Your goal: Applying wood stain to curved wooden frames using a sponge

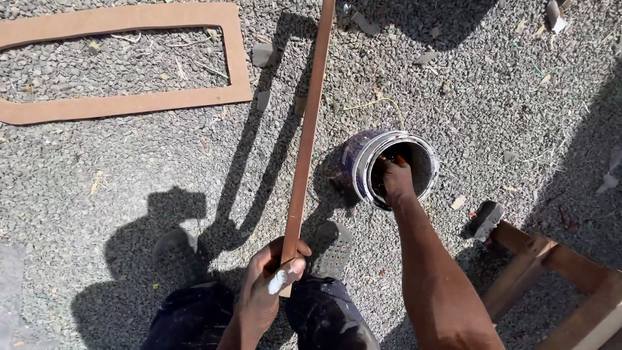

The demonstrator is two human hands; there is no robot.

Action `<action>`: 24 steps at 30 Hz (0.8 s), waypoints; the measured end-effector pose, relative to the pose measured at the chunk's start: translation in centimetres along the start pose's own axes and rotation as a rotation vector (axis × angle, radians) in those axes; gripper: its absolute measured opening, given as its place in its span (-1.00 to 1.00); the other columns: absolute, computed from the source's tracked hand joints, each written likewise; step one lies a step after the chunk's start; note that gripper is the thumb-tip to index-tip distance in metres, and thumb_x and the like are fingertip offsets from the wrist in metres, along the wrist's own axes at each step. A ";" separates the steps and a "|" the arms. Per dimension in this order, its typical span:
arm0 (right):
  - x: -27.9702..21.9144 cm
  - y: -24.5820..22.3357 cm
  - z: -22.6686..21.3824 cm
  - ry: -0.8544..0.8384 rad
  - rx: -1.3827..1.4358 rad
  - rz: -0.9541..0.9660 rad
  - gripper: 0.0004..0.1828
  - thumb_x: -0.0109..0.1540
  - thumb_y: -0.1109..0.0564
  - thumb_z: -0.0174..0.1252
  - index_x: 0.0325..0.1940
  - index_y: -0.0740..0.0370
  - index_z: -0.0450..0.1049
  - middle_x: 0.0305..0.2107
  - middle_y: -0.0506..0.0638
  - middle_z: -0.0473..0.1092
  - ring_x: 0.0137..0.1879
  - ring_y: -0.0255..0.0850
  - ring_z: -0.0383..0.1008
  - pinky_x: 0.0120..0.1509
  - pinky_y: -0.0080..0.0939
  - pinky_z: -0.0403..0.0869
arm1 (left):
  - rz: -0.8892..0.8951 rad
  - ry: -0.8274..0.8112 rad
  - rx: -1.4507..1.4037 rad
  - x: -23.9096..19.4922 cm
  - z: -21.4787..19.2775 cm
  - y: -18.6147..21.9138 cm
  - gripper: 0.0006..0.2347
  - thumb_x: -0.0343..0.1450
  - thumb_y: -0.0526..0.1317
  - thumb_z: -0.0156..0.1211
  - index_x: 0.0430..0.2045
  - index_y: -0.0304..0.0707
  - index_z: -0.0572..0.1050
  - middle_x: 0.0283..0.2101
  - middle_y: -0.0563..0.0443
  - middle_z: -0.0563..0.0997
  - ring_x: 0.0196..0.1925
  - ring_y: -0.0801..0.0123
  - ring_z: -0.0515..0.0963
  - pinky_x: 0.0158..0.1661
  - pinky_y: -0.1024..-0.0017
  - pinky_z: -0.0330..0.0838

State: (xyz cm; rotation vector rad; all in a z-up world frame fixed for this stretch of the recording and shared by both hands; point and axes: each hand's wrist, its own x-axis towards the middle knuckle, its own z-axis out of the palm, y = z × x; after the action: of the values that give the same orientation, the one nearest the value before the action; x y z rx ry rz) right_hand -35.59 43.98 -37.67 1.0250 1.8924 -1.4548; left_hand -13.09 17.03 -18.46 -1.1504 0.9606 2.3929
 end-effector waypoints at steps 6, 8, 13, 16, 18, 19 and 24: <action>1.0 0.9 0.4 0.079 -0.123 -0.320 -0.73 0.23 0.26 0.23 -0.05 0.53 0.56 -0.21 0.18 0.57 -0.22 -0.19 0.56 -0.09 -0.36 0.49 | 0.089 0.038 0.053 0.0 -0.3 -0.4 -0.47 0.34 0.21 0.13 -0.40 -0.44 0.61 -0.62 0.00 0.38 -0.48 0.30 0.34 -0.34 0.30 0.08; -0.2 0.1 1.0 0.174 -0.301 -0.357 -0.72 0.28 0.21 0.12 -0.05 0.48 0.57 -0.26 0.15 0.57 -0.24 -0.19 0.52 -0.09 -0.29 0.47 | 0.097 0.070 -0.011 0.0 -0.5 -0.6 -0.35 0.43 0.33 -0.32 -0.44 -0.39 0.48 -0.43 -0.17 0.55 -0.47 0.30 0.40 -0.36 0.26 0.23; -0.2 0.3 0.8 0.261 -0.434 -0.357 -0.71 0.28 0.18 0.13 -0.08 0.50 0.58 -0.31 0.20 0.57 -0.30 -0.15 0.55 -0.14 -0.25 0.49 | 0.043 0.094 -0.121 -0.2 -0.3 -0.2 -0.43 0.48 0.27 -0.37 -0.32 -0.34 0.39 -0.32 -0.21 0.56 -0.43 0.31 0.38 -0.28 0.26 0.25; -2.0 -1.0 1.4 0.287 -0.471 -0.297 -0.74 0.28 0.25 0.08 -0.04 0.47 0.56 -0.33 0.18 0.54 -0.38 -0.18 0.49 -0.28 -0.29 0.43 | 0.041 0.103 -0.087 -0.3 0.1 0.6 -0.37 0.48 0.27 -0.39 -0.30 -0.40 0.48 -0.39 -0.16 0.52 -0.44 0.32 0.36 -0.29 0.26 0.22; -2.4 -1.2 1.2 0.289 -0.481 -0.238 -0.74 0.29 0.28 0.04 -0.01 0.44 0.55 -0.36 0.14 0.51 -0.45 -0.23 0.42 -0.39 -0.33 0.37 | 0.042 0.111 -0.076 -0.4 0.2 0.4 -0.33 0.49 0.26 -0.39 -0.31 -0.46 0.54 -0.44 -0.15 0.51 -0.46 0.32 0.36 -0.32 0.26 0.22; -1.8 -0.7 0.9 0.294 -0.455 -0.232 -0.73 0.29 0.27 0.05 0.00 0.46 0.54 -0.31 0.17 0.52 -0.34 -0.18 0.48 -0.23 -0.29 0.44 | 0.057 0.105 -0.082 -0.3 0.1 0.2 -0.40 0.49 0.26 -0.36 -0.35 -0.38 0.46 -0.40 -0.16 0.54 -0.45 0.32 0.37 -0.33 0.27 0.22; 3.1 2.1 -1.7 0.260 -0.450 -0.146 -0.59 0.32 0.11 -0.02 0.19 0.38 0.42 -0.04 0.21 0.48 0.05 -0.01 0.50 0.20 -0.14 0.43 | 0.039 0.108 0.005 -0.1 0.1 0.1 -0.32 0.45 0.31 -0.37 -0.37 -0.41 0.57 -0.51 -0.09 0.49 -0.48 0.34 0.37 -0.36 0.29 0.18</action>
State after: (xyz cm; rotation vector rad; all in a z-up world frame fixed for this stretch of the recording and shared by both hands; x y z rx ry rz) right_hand -35.54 46.67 -40.84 0.9032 2.3804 -0.9282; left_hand -13.11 17.03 -18.31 -1.2822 1.0308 2.3782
